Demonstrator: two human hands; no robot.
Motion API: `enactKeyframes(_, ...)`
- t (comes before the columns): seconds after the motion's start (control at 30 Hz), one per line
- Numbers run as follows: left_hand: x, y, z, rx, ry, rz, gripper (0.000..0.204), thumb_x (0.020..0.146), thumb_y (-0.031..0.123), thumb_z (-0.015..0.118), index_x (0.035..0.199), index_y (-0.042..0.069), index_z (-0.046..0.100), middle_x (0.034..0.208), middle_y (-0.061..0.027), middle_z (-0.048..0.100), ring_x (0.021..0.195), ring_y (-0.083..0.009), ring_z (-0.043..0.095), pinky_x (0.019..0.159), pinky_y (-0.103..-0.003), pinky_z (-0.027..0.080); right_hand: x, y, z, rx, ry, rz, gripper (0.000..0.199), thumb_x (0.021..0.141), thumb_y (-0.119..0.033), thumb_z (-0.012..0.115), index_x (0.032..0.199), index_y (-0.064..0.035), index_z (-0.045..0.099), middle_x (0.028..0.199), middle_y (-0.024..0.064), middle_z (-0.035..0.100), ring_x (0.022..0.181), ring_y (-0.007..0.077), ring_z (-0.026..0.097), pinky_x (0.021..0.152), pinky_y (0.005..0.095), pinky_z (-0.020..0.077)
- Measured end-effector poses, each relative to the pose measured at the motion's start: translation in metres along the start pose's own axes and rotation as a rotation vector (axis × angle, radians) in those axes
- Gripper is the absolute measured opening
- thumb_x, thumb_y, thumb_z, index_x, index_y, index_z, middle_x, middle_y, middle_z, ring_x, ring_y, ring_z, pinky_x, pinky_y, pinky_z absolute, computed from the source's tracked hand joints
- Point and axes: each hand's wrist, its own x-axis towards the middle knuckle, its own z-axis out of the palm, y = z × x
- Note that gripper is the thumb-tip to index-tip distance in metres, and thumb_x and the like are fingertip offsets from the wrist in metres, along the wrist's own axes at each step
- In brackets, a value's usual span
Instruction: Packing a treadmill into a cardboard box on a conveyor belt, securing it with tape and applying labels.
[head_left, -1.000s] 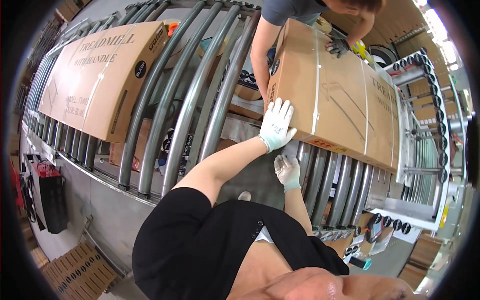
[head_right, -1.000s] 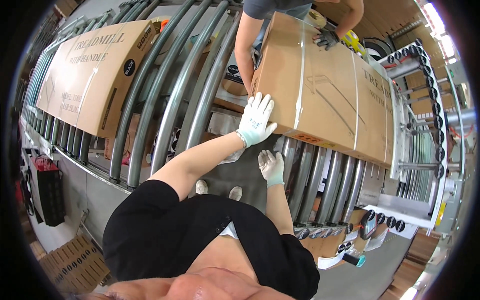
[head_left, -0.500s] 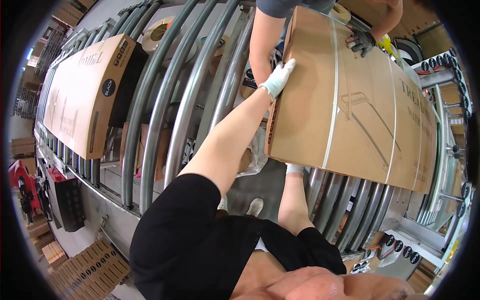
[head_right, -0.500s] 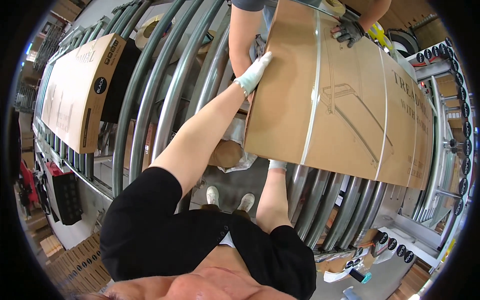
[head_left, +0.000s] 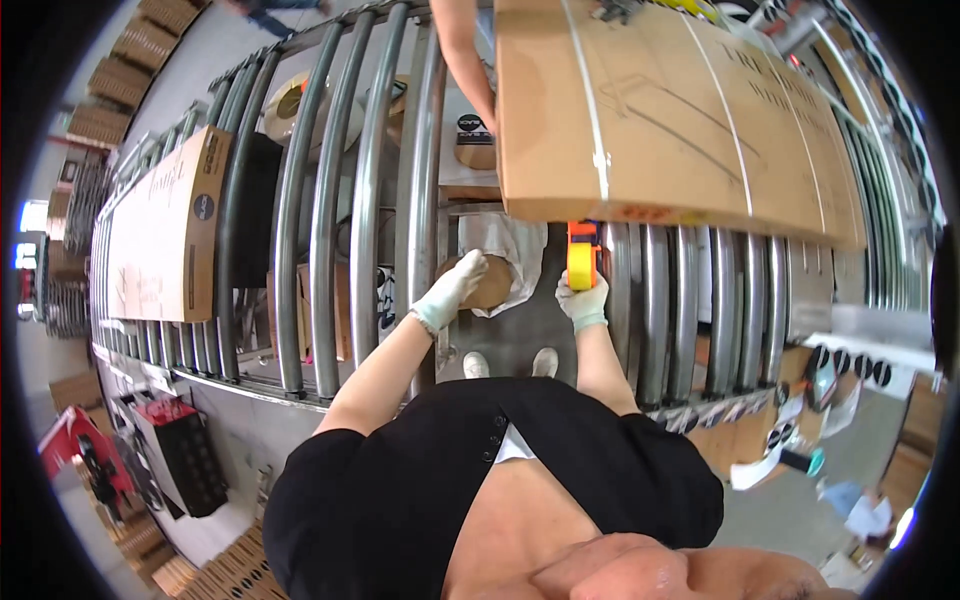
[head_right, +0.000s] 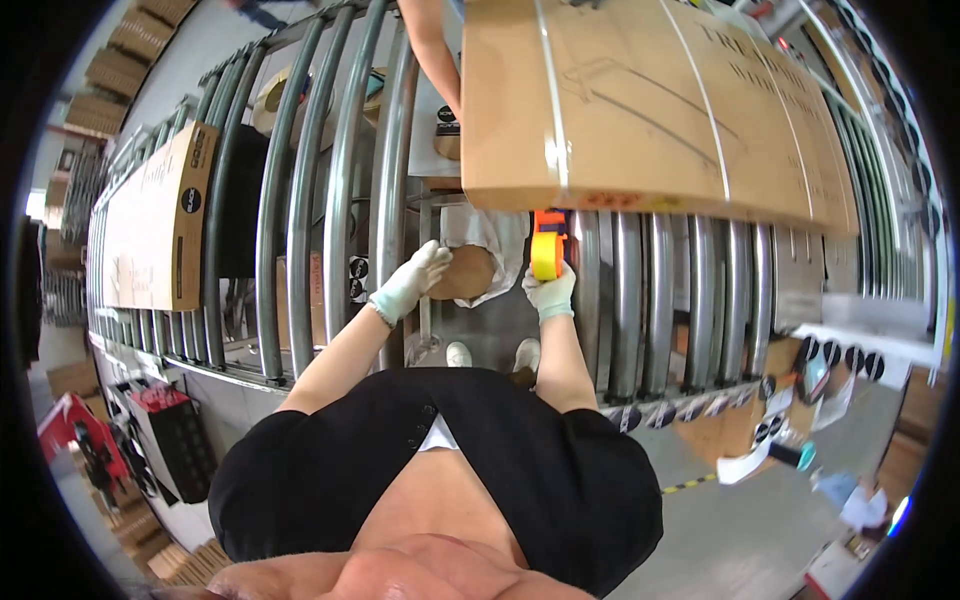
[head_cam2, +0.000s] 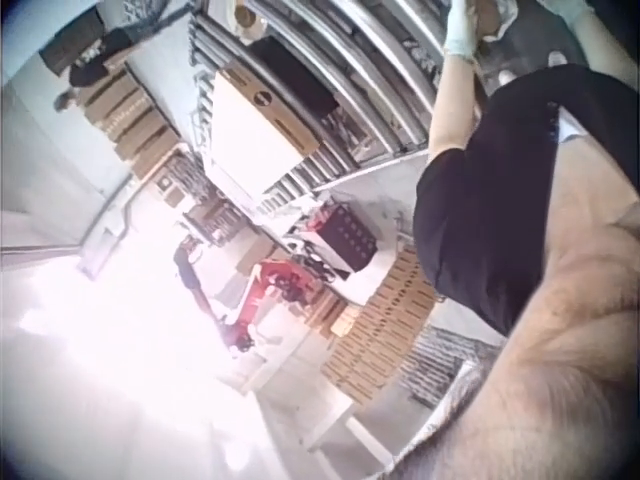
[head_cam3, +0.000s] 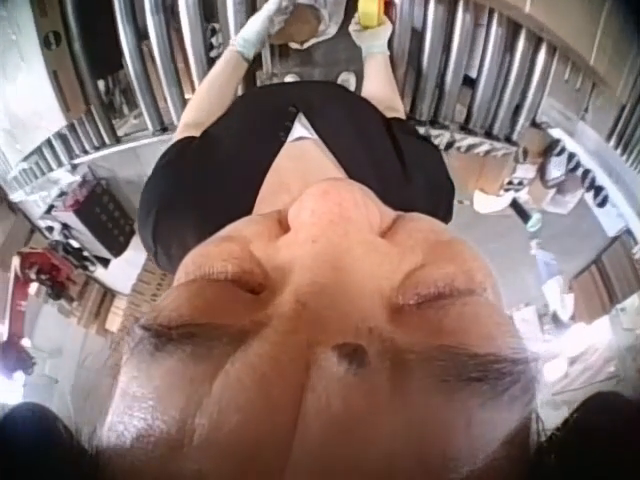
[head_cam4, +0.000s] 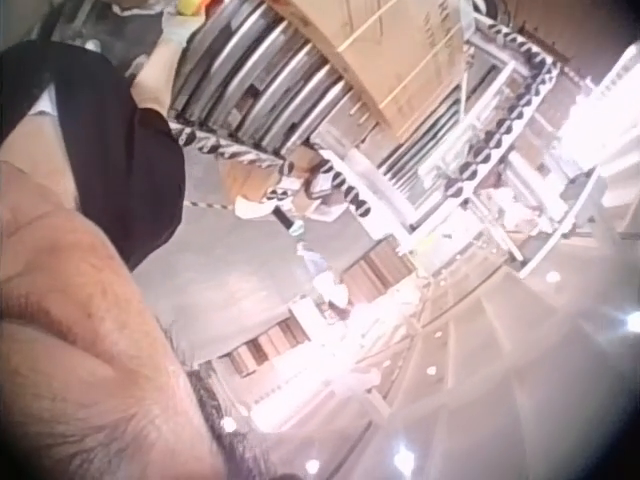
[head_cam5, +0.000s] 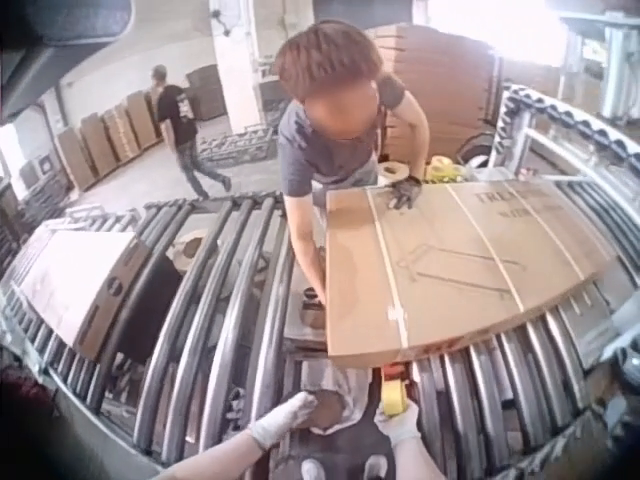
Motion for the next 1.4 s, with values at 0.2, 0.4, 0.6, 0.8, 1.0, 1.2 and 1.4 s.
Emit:
enactKeyframes(0.2,-0.072,-0.018,-0.015,0.031,0.127,0.022,0.081,0.092,0.056,0.043,0.142,-0.006,0.025,0.146,-0.0211,0.030,0.138,-0.0307,0.026,0.114,-0.039,0.017,-0.009,0.011,-0.033,0.086,-0.121,0.068,0.035,0.083,-0.039,0.042,0.082,-0.0086,0.059,0.064,0.0059,0.051,0.049,0.0181,0.045,0.040,0.0270,0.0294)
enactKeyframes(0.4,-0.109,-0.040,-0.009,0.024,0.181,0.041,0.079,0.093,0.054,0.040,0.142,-0.006,0.023,0.146,-0.0200,0.030,0.139,-0.0301,0.024,0.114,-0.038,0.016,-0.057,0.011,-0.013,0.190,-0.139,0.126,0.033,0.084,-0.037,0.042,0.082,-0.0090,0.058,0.065,0.0052,0.052,0.050,0.0173,0.045,0.040,0.0271,0.0299)
enactKeyframes(0.6,-0.133,-0.060,-0.019,-0.001,0.238,0.021,0.076,0.094,0.054,0.037,0.140,-0.006,0.028,0.144,-0.0212,0.035,0.137,-0.0306,0.029,0.114,-0.038,0.019,-0.201,0.020,0.018,0.223,-0.245,0.170,0.029,0.087,-0.032,0.040,0.085,-0.0091,0.058,0.067,0.0048,0.051,0.056,0.0159,0.047,0.045,0.0262,0.0348)
enactKeyframes(0.8,-0.136,-0.062,-0.034,-0.005,0.287,-0.061,0.078,0.092,0.058,0.038,0.140,-0.003,0.033,0.143,-0.0191,0.038,0.135,-0.0316,0.032,0.112,-0.041,0.021,-0.220,-0.021,0.098,0.055,-0.425,0.150,0.028,0.086,-0.031,0.043,0.088,-0.0081,0.058,0.072,0.0089,0.055,0.061,0.0190,0.052,0.050,0.0296,0.0423)
enactKeyframes(1.0,-0.094,-0.042,-0.011,-0.131,0.047,0.134,0.052,0.095,0.045,0.043,0.118,0.000,0.057,0.119,-0.0128,0.061,0.114,-0.0244,0.055,0.097,-0.036,0.042,-0.046,-0.053,0.199,0.048,-0.361,-0.036,0.031,0.086,-0.035,0.047,0.099,-0.0087,0.057,0.077,0.0065,0.061,0.064,0.0227,0.059,0.057,0.0338,0.0522)
enactKeyframes(1.2,-0.128,0.011,0.005,-0.492,0.158,0.335,0.056,0.087,0.056,0.052,0.101,0.003,0.063,0.104,-0.0109,0.065,0.098,-0.0221,0.060,0.093,-0.034,0.044,-0.113,0.069,0.188,-1.086,-0.732,-1.159,0.053,0.081,-0.003,0.049,0.133,-0.0002,0.044,0.113,0.0071,0.056,0.100,0.0163,0.055,0.086,0.0312,0.0467)
enactKeyframes(1.4,-0.138,0.039,0.024,-0.450,-0.017,0.406,0.046,0.088,0.050,0.055,0.112,0.011,0.058,0.107,-0.0060,0.064,0.101,-0.0219,0.060,0.095,-0.041,0.044,-0.198,0.094,0.124,-1.740,-0.704,-1.408,0.068,0.065,-0.004,0.066,0.131,-0.0091,0.050,0.100,0.0216,0.054,0.085,0.0348,0.057,0.076,0.0402,0.0500)
